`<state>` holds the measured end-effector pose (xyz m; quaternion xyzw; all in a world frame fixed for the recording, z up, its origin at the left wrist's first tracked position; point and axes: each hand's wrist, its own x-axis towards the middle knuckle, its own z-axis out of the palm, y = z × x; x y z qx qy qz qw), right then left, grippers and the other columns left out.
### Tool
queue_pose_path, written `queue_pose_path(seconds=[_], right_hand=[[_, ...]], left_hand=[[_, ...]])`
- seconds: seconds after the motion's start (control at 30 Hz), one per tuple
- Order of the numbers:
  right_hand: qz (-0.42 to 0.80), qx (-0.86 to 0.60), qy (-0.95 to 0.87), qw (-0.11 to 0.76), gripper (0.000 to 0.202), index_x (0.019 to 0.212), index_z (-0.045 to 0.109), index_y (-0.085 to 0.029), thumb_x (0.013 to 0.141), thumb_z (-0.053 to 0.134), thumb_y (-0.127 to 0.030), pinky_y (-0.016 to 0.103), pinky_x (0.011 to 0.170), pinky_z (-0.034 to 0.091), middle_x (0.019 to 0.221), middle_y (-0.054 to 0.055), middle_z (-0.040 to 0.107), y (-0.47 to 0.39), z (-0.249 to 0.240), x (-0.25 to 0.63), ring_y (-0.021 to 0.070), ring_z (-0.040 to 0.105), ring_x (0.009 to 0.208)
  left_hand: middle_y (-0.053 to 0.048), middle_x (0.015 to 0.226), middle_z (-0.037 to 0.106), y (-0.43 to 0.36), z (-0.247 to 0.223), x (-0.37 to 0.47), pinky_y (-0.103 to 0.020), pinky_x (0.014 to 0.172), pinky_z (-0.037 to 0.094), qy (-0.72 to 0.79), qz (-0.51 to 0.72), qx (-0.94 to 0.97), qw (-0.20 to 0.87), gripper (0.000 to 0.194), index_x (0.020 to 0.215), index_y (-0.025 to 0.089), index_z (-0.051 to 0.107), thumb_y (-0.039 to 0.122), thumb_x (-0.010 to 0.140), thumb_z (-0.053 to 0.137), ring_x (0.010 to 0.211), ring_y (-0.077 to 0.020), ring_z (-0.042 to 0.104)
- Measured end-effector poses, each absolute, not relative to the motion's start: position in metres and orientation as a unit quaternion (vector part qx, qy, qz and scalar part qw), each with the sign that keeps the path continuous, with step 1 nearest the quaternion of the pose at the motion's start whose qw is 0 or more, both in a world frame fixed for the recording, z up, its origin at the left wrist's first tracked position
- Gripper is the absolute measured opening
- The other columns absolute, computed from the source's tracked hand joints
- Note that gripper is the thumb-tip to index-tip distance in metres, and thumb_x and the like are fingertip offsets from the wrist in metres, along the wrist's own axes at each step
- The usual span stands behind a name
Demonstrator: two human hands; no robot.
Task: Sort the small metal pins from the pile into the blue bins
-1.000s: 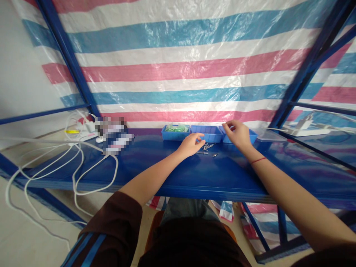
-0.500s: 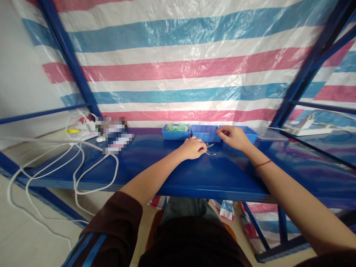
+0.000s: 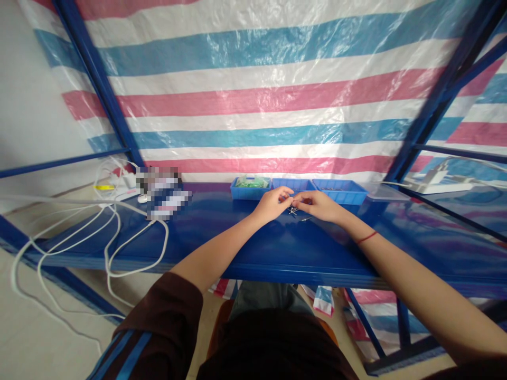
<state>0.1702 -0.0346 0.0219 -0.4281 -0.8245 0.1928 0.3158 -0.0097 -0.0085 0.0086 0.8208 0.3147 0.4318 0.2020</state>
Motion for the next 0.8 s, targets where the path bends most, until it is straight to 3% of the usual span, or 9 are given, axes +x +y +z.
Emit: queue_pose_path(seconds=[0.37, 0.6, 0.8], right_hand=[[0.299, -0.433, -0.763, 0.377, 0.037, 0.078, 0.062, -0.014, 0.072, 0.060, -0.051, 0.026, 0.055, 0.039, 0.068, 0.000, 0.055, -0.043, 0.027, 0.162, 0.0098, 0.046, 0.057], [0.288, -0.431, -0.775, 0.363, 0.040, 0.072, 0.061, -0.015, 0.072, 0.057, -0.054, 0.025, 0.052, 0.036, 0.058, -0.002, 0.050, -0.046, 0.031, 0.159, 0.0092, 0.043, 0.052], [0.258, -0.446, -0.762, 0.393, 0.036, 0.076, 0.062, -0.014, 0.072, 0.059, -0.050, 0.027, 0.056, 0.040, 0.070, 0.002, 0.059, -0.041, 0.028, 0.162, 0.0115, 0.049, 0.059]], left_hand=[[-0.005, 0.084, 0.068, -0.009, 0.010, -0.007, -0.026, 0.076, 0.048, 0.311, 0.481, 0.768, 0.285, 0.017, 0.084, 0.014, 0.062, 0.030, 0.077, 0.059, 0.078, -0.0133, 0.063], [-0.005, 0.087, 0.069, -0.013, 0.013, -0.007, -0.026, 0.078, 0.048, 0.314, 0.479, 0.769, 0.283, 0.016, 0.086, 0.015, 0.063, 0.028, 0.078, 0.058, 0.080, -0.0132, 0.063], [-0.005, 0.088, 0.069, -0.014, 0.015, -0.008, -0.027, 0.078, 0.048, 0.309, 0.486, 0.771, 0.271, 0.018, 0.088, 0.014, 0.064, 0.029, 0.080, 0.057, 0.081, -0.0141, 0.063]])
